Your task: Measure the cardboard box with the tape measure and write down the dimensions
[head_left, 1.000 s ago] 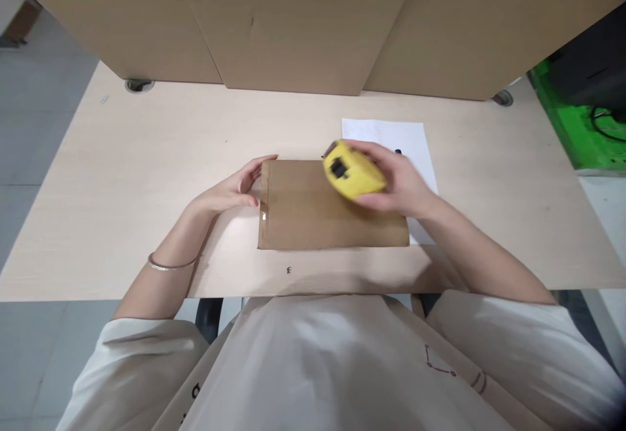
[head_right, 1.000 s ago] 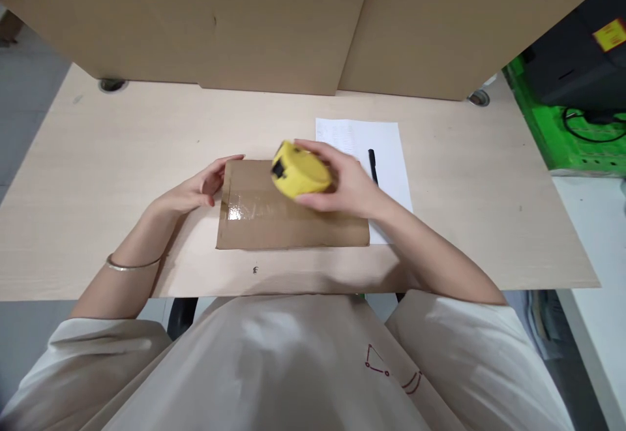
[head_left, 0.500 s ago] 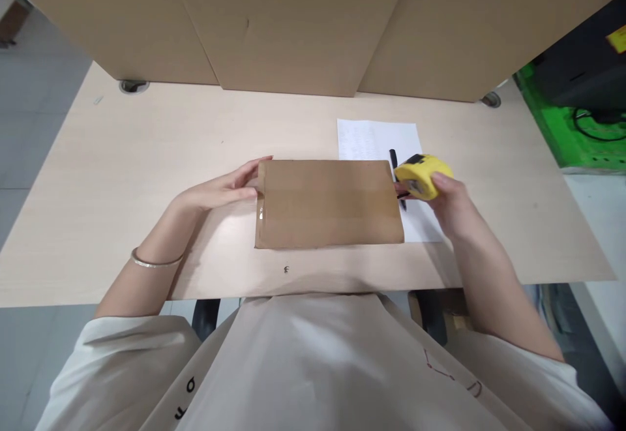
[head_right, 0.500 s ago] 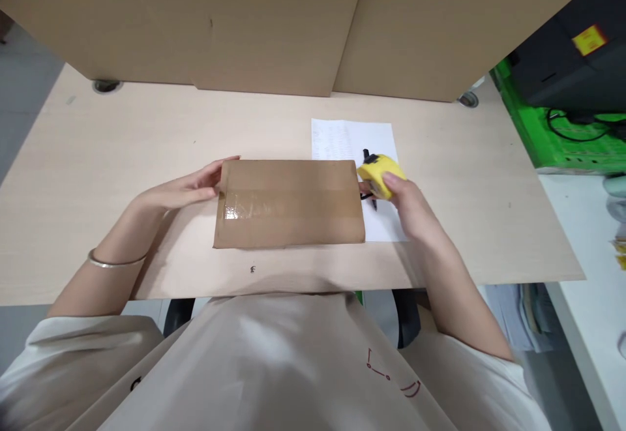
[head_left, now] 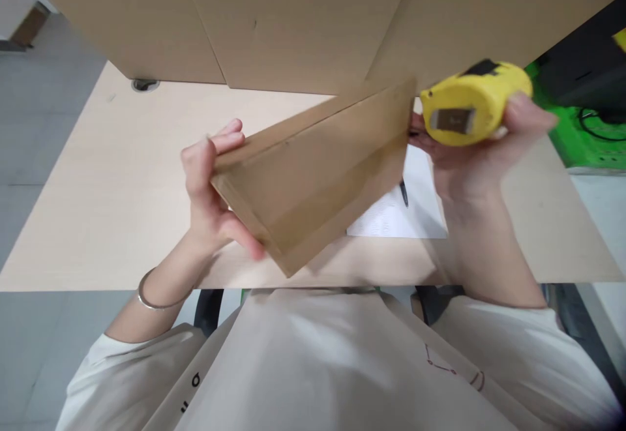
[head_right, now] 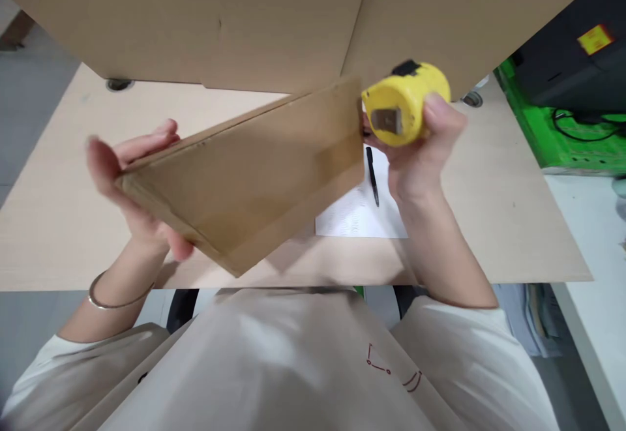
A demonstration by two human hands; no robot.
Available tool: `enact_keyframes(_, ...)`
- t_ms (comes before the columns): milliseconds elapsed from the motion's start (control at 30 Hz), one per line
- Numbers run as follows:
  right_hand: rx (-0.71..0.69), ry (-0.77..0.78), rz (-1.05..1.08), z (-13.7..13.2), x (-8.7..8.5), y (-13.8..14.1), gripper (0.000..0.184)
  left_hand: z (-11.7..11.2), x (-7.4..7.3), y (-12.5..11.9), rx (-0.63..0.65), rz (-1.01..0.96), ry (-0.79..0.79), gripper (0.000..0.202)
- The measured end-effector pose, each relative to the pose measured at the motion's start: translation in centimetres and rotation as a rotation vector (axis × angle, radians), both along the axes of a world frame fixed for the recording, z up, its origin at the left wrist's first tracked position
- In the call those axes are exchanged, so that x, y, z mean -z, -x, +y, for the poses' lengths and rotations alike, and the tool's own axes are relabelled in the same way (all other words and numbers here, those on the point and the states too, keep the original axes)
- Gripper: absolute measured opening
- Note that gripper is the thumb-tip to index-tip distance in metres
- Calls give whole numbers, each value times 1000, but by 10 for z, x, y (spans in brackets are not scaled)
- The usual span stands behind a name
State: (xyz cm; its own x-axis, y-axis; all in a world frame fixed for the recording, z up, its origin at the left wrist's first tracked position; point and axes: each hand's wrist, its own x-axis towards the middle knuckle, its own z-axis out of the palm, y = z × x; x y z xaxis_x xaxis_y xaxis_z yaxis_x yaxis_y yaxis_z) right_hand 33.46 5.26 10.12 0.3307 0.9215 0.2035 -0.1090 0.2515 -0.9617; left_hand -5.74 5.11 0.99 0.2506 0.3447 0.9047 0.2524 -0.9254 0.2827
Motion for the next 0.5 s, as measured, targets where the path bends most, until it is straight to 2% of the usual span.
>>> enact_keyframes(100,-141,49,87,48,24,19,57,-38,-22,-49,-177,-42,-246,98)
enact_keyframes(167,-202,48,135,72,42,35,73,-65,-20,-78,-252,-16,-244,82)
enact_keyframes(233,-252,46,145,85,59,49,85,-86,-10,-100,-286,58,-191,65)
enact_keyframes(300,-292,64,116,91,71,59,88,-100,0,-116,-226,220,-18,49)
enact_keyframes(367,-311,109,59,92,76,64,87,-107,2,-128,-64,458,321,40)
enact_keyframes(433,-320,153,-9,91,76,63,83,-111,-4,-135,126,665,699,43)
enact_keyframes(500,-353,163,-65,93,70,57,76,-110,-13,-135,278,787,937,47)
